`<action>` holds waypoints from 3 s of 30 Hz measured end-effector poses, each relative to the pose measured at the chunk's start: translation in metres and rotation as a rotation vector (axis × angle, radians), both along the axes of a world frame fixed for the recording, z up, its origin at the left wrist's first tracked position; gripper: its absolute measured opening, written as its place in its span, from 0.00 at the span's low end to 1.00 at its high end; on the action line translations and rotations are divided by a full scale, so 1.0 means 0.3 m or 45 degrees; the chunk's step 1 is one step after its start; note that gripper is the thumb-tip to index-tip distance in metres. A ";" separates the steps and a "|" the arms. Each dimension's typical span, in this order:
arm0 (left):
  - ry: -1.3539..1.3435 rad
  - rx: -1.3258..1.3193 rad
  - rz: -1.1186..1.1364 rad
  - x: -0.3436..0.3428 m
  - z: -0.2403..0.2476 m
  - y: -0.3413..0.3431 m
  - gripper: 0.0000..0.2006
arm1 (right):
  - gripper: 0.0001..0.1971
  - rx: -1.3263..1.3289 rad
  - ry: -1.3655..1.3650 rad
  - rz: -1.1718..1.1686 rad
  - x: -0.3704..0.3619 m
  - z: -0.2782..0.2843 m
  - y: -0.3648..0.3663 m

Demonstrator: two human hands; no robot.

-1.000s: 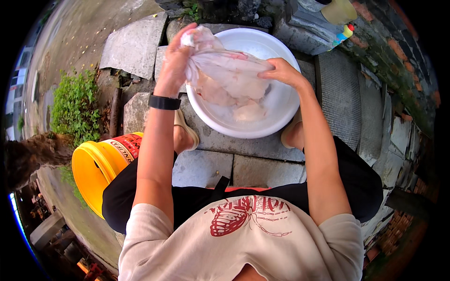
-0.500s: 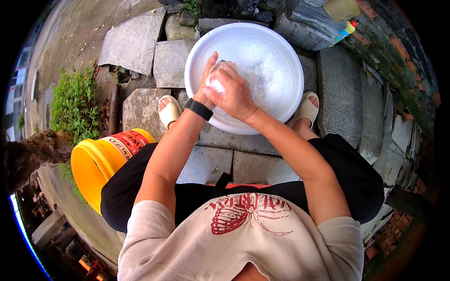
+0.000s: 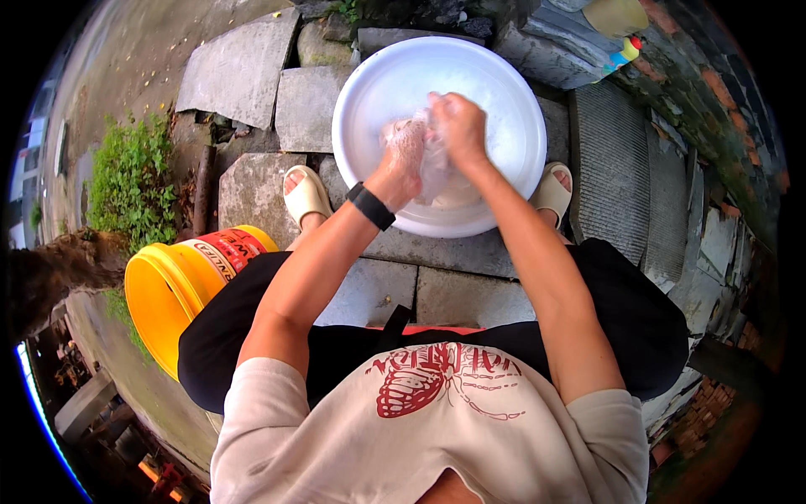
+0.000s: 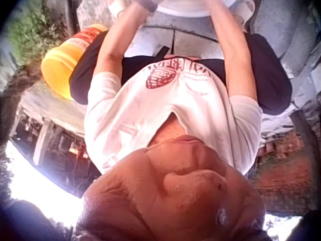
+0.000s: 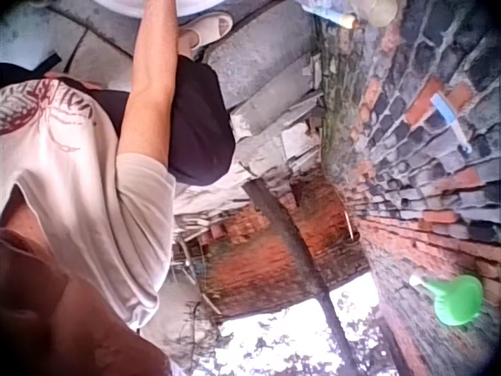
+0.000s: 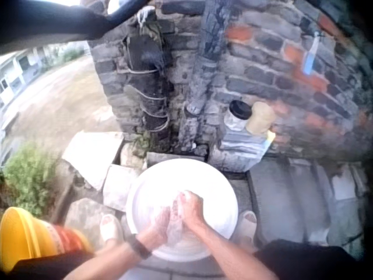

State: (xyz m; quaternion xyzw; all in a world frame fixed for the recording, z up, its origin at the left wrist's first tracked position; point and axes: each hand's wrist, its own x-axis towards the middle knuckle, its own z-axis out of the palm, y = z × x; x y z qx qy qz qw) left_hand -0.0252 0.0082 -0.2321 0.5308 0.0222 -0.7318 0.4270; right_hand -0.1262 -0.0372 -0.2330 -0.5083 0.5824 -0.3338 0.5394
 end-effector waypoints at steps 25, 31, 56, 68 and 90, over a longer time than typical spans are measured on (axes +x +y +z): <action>-0.132 -0.199 0.029 0.014 0.062 -0.001 0.16 | 0.15 -0.370 0.056 0.097 0.030 0.058 -0.017; -1.307 -1.054 -1.243 0.118 0.168 -0.078 0.20 | 0.11 -0.184 -0.076 0.666 -0.123 0.137 -0.173; 0.121 -0.337 0.203 0.145 0.089 -0.115 0.17 | 0.11 -0.822 -0.065 0.110 -0.004 0.083 -0.032; 0.233 -0.598 0.052 0.074 -0.130 0.024 0.12 | 0.08 -0.843 0.263 0.234 0.079 0.056 0.061; -0.158 -0.297 0.085 -0.029 0.077 0.013 0.11 | 0.06 -0.914 0.312 0.134 0.027 0.037 -0.012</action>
